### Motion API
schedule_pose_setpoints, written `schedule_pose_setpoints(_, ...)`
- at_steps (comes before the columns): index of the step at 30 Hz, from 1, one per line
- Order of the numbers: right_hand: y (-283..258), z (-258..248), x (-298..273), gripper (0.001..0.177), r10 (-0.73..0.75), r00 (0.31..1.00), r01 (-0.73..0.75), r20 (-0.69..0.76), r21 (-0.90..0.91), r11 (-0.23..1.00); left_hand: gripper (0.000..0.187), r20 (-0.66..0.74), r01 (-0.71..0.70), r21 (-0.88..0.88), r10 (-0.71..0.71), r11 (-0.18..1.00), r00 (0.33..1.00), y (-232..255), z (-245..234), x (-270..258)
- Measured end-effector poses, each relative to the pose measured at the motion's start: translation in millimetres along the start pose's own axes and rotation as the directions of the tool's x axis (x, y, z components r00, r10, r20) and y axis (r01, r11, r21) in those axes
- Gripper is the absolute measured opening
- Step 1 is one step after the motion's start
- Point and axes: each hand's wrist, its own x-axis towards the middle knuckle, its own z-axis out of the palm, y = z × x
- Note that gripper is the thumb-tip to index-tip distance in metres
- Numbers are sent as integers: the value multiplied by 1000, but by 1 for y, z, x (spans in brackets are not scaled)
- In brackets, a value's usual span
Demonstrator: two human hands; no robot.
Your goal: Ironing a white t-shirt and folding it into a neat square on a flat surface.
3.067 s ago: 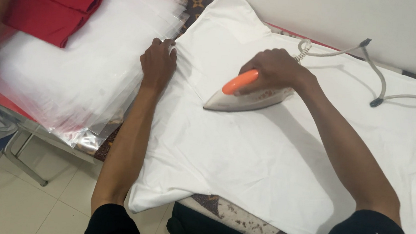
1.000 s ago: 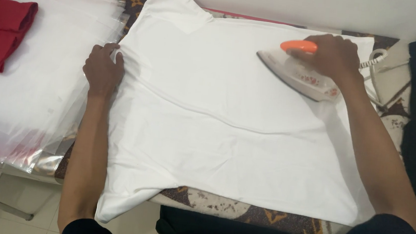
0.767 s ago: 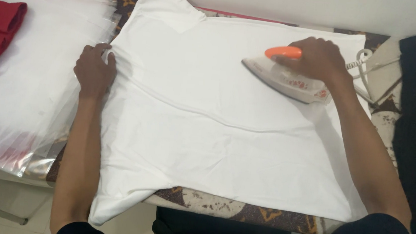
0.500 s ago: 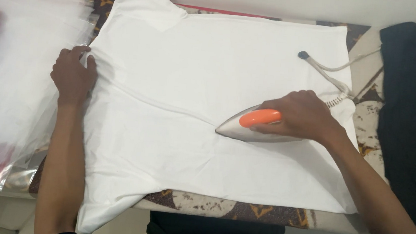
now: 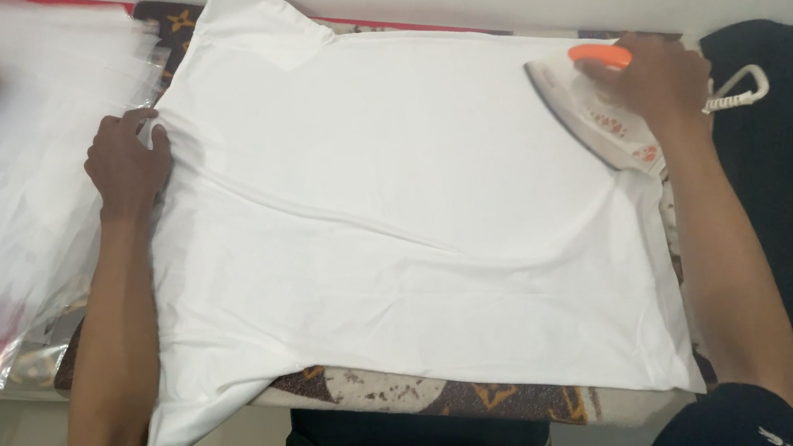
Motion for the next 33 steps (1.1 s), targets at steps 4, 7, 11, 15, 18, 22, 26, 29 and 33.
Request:
schedule_pose_setpoints(4,15,-15,-1,65,-4,1000,2,21,125,992,30,32,25,19,-26,1000,999,6,-4,1)
schedule_pose_setpoints(7,0,-41,-25,87,-157,959,146,237,65,987,28,-5,-12,8,12,1000,1000,2,-1,-1)
schedule_pose_setpoints(11,-16,-71,-74,52,-169,883,98,438,180,979,27,-18,-30,0,30,1000,999,1,0,-2)
schedule_pose_setpoints(15,-23,-84,-104,32,-239,765,148,598,198,969,29,4,-17,13,17,1000,1000,4,-4,1)
schedule_pose_setpoints(18,-17,-80,-102,40,-153,808,28,568,222,975,29,-4,-32,1,32,999,999,0,2,-3)
schedule_pose_setpoints(22,12,-48,-64,74,-45,933,-33,357,210,977,28,-48,-60,14,61,998,997,-6,8,-3)
schedule_pose_setpoints(26,28,-34,-43,73,1,982,-26,188,129,991,29,-58,-42,-3,41,999,997,-6,9,-3)
schedule_pose_setpoints(29,13,-66,-58,61,-95,955,9,282,294,956,28,-56,-28,18,29,999,998,-4,5,-2)
schedule_pose_setpoints(33,11,-74,-65,50,-122,886,-17,448,293,956,30,-31,-3,58,4,998,1000,-5,10,1)
